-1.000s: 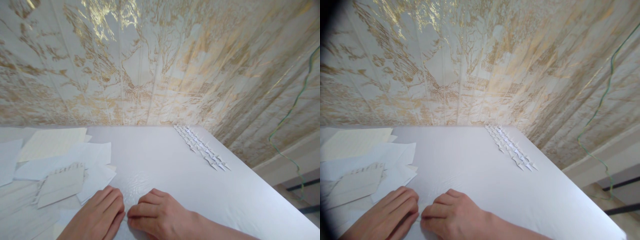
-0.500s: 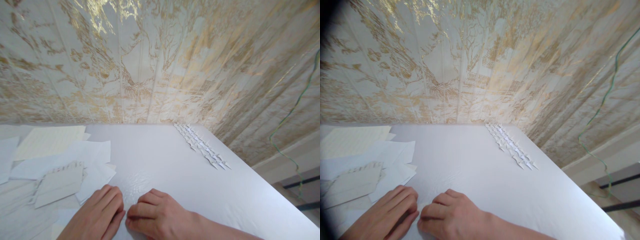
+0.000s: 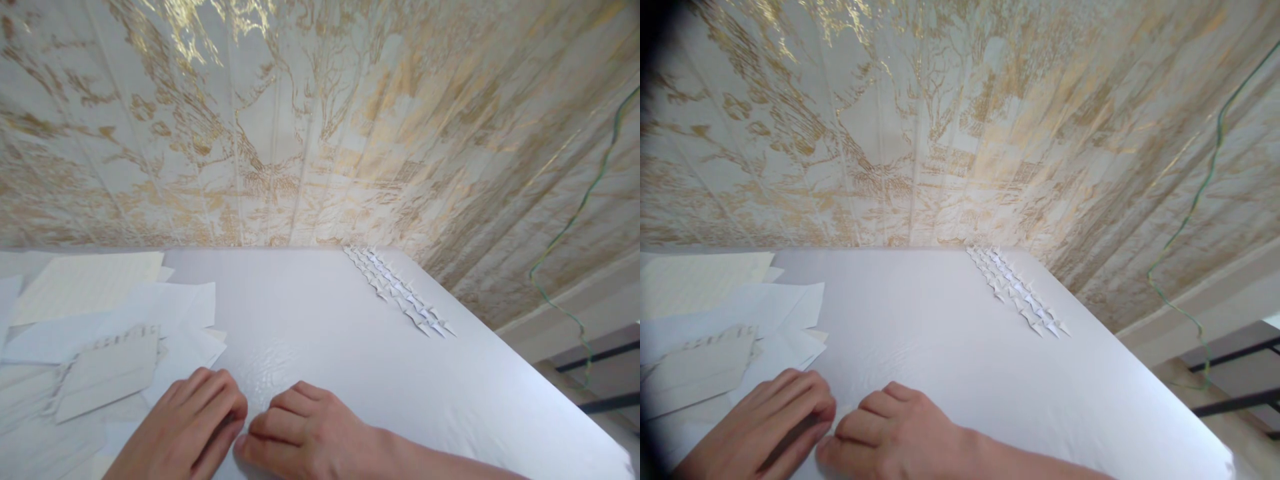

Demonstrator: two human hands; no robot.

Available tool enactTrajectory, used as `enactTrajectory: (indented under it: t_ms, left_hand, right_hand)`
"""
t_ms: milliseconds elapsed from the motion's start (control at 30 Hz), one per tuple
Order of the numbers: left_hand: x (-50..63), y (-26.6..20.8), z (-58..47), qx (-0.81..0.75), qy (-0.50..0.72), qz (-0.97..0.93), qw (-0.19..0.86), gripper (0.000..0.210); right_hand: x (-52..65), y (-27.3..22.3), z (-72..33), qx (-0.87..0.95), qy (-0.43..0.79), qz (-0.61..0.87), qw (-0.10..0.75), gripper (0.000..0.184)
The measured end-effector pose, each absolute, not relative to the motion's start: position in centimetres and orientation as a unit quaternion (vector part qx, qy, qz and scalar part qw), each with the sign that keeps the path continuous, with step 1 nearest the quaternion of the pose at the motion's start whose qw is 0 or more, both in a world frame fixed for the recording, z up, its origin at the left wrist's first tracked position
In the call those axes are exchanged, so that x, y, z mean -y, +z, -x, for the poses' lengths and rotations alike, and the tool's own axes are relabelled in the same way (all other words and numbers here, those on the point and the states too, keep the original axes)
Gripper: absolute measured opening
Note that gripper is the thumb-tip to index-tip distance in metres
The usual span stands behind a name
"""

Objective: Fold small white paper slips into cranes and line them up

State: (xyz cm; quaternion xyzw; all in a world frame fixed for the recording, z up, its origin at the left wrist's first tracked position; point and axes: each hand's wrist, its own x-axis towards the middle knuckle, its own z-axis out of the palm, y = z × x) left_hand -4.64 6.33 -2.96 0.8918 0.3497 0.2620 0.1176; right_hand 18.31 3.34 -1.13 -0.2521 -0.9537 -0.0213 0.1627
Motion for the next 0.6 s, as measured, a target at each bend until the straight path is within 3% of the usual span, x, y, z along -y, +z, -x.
enactTrajectory:
  t_ms: [333,600]
  left_hand:
    - [-6.0,-2.8,4.5,-0.366,0.247,-0.887,0.138,0.027]
    - [-6.1,-3.9,5.2,-0.315,0.328,-0.891,0.0,0.026]
  right_hand:
    - [-3.3,0.0,-18.2,0.961,-0.001,0.245,0.129,0.009]
    - [-3.5,-0.2,-19.1,0.957,0.049,0.243,0.151,0.009]
